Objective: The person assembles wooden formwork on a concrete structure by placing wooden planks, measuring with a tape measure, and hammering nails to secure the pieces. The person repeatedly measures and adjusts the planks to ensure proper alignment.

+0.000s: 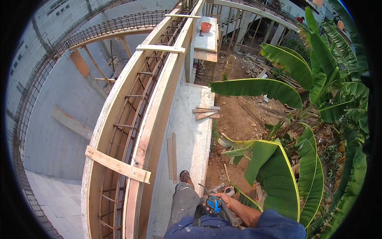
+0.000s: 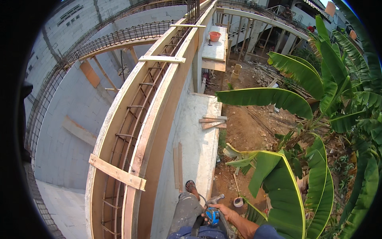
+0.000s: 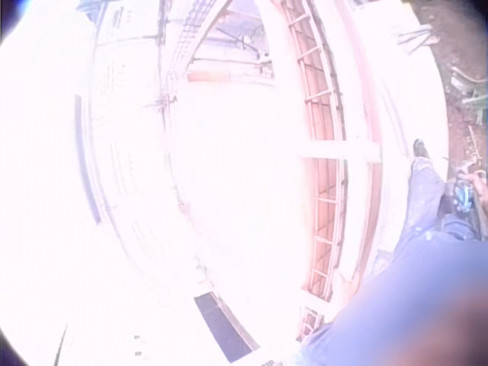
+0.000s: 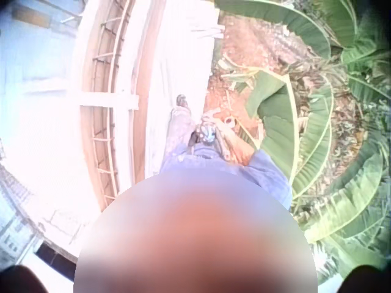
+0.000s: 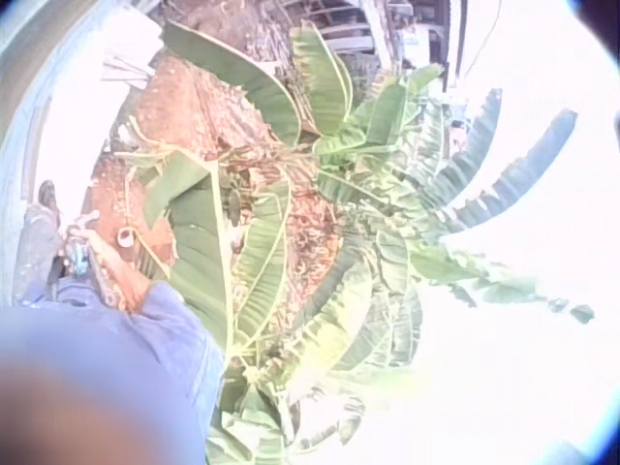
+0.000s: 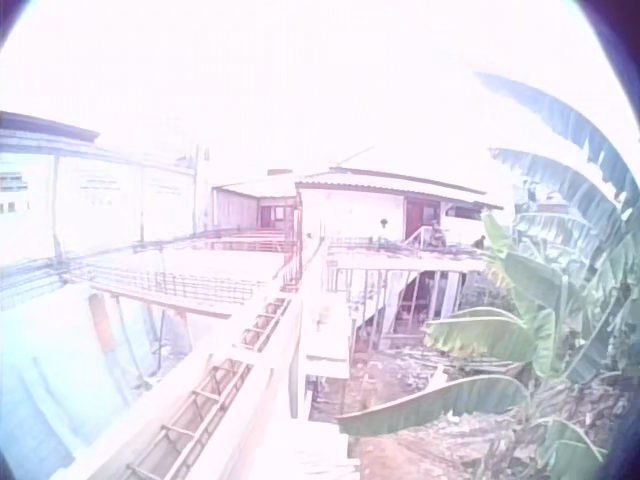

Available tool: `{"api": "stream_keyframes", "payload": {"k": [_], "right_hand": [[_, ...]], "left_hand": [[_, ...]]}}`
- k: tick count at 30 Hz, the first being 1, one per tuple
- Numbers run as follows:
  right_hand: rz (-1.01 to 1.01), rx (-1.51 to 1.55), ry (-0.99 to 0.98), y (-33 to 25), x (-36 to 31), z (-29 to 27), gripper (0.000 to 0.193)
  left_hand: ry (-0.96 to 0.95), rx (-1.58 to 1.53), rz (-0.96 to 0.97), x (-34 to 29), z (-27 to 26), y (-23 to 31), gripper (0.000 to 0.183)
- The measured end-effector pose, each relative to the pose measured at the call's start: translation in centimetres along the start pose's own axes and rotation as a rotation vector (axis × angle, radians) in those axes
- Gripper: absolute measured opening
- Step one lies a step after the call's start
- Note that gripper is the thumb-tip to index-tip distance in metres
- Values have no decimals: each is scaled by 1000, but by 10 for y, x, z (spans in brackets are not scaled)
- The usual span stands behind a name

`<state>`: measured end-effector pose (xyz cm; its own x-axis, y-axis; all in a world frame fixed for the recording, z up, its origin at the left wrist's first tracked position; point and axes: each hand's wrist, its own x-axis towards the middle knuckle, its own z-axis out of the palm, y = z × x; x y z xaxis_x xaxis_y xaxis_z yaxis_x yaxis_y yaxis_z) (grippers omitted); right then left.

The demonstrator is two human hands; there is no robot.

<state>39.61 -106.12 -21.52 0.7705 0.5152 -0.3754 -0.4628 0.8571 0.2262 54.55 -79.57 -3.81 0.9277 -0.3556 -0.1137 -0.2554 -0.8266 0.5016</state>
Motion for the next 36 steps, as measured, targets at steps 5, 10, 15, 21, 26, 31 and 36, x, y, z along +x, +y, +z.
{"api": "stream_keyframes", "payload": {"k": [5,10,15,21,26,31,36], "right_hand": [[-5,-91,-23,-82,15,31,36],[-5,-124,118,-184,21,79,34],[24,-217,200,-272,29,113,32],[4,-246,172,-321,58,110,33],[39,-193,294,-343,84,114,40],[26,-104,287,-378,104,124,31],[-152,-54,378,-425,86,135,28]], "left_hand": [[-68,-59,114,114,59,88,68],[-80,-43,149,220,74,137,64],[-76,31,135,298,52,147,60],[-17,137,74,343,27,122,56],[201,260,100,343,-47,82,52],[353,285,634,347,-130,102,48],[11,69,571,411,-22,216,41]]}}
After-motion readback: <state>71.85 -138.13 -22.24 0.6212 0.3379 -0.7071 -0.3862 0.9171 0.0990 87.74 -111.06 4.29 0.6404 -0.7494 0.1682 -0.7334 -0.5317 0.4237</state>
